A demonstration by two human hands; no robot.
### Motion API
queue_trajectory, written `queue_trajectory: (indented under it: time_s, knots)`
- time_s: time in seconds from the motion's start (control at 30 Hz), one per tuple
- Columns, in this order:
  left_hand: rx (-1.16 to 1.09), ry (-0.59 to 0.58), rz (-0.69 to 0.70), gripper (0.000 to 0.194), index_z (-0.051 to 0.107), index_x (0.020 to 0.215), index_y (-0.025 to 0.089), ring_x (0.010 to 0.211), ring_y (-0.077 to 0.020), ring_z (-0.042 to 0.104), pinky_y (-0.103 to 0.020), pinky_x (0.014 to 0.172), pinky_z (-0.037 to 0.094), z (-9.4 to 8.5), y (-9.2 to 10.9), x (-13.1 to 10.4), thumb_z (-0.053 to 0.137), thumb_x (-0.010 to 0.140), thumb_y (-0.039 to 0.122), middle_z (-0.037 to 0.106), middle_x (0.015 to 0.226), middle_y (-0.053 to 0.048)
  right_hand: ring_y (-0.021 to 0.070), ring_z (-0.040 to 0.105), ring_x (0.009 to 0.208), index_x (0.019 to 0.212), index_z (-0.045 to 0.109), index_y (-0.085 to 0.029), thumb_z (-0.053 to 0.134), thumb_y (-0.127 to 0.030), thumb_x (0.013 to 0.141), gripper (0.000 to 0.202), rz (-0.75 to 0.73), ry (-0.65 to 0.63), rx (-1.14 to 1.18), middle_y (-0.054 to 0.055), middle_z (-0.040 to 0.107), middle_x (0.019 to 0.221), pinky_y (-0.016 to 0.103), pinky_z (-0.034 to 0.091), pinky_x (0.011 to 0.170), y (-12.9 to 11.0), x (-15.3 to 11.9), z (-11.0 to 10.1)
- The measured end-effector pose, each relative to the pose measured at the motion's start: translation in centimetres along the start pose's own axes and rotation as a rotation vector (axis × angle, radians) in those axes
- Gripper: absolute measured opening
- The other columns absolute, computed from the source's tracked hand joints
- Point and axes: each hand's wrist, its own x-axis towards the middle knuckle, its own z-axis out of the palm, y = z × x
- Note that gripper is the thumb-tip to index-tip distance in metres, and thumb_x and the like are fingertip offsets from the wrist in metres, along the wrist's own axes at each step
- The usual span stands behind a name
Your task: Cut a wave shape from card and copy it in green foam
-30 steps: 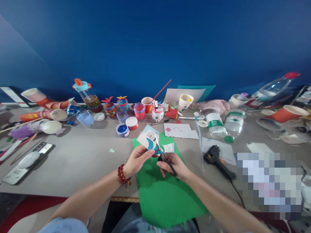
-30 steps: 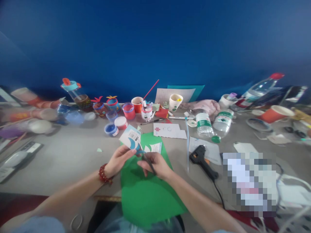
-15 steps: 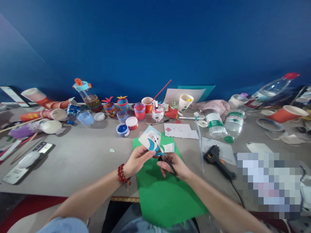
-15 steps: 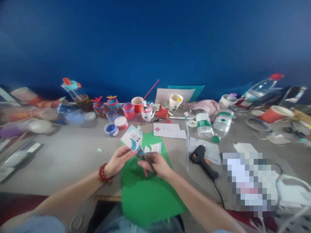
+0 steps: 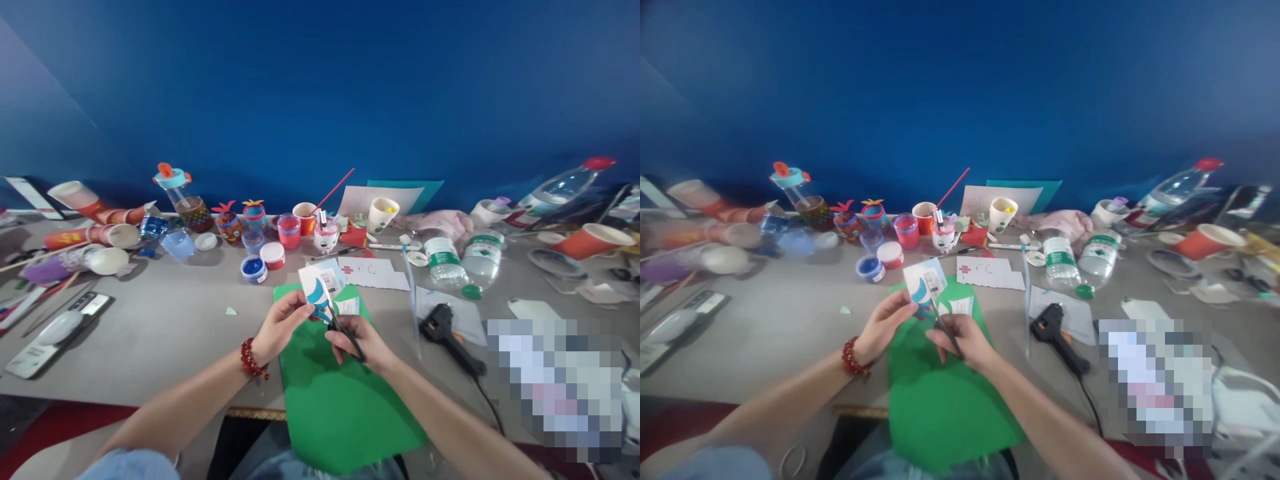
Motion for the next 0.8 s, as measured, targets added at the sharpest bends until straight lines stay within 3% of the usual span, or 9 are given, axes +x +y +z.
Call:
queue_trajectory:
  time_s: [0.13, 0.43, 0.8]
  knots:
    - [-0.025, 0.044, -0.002, 0.017, 0.058, 0.086, 0.016, 0.070, -0.0105, 0.060, -0.022, 0.067, 0.047, -0.3, 0.1, 0.1, 0.066, 0.081, 0.030, 0.065, 0.081, -0.002, 0.0060, 0.039, 0.037, 0.058, 0.050, -0.016, 0.062, -0.054, 0.077, 0.044, 0.018, -0.002, -0.012, -0.001, 0.057, 0.043, 0.019, 0.026, 0.040, -0.2, 0.0, 0.1]
    - [-0.059, 0.027, -0.006, 0.019, 0.055, 0.083, 0.016, 0.071, -0.0132, 0.063, -0.023, 0.065, 0.048, 0.0, 0.5, 0.1, 0.066, 0.081, 0.031, 0.063, 0.075, -0.001, 0.0060, 0.036, 0.037, 0.059, 0.049, -0.017, 0.060, -0.055, 0.079, 0.044, -0.016, -0.022, 0.030, -0.002, 0.055, 0.042, 0.020, 0.023, 0.039, 0.1, 0.0, 0.4]
    - [-0.029, 0.067, 0.082, 0.017, 0.055, 0.082, 0.016, 0.068, -0.0131, 0.063, -0.025, 0.064, 0.050, 0.1, 1.0, 0.3, 0.065, 0.081, 0.030, 0.062, 0.073, 0.000, 0.0060, 0.035, 0.037, 0.060, 0.050, -0.016, 0.059, -0.052, 0.082, 0.043, -0.007, -0.054, 0.016, -0.001, 0.057, 0.043, 0.021, 0.023, 0.040, 0.2, 0.0, 0.2]
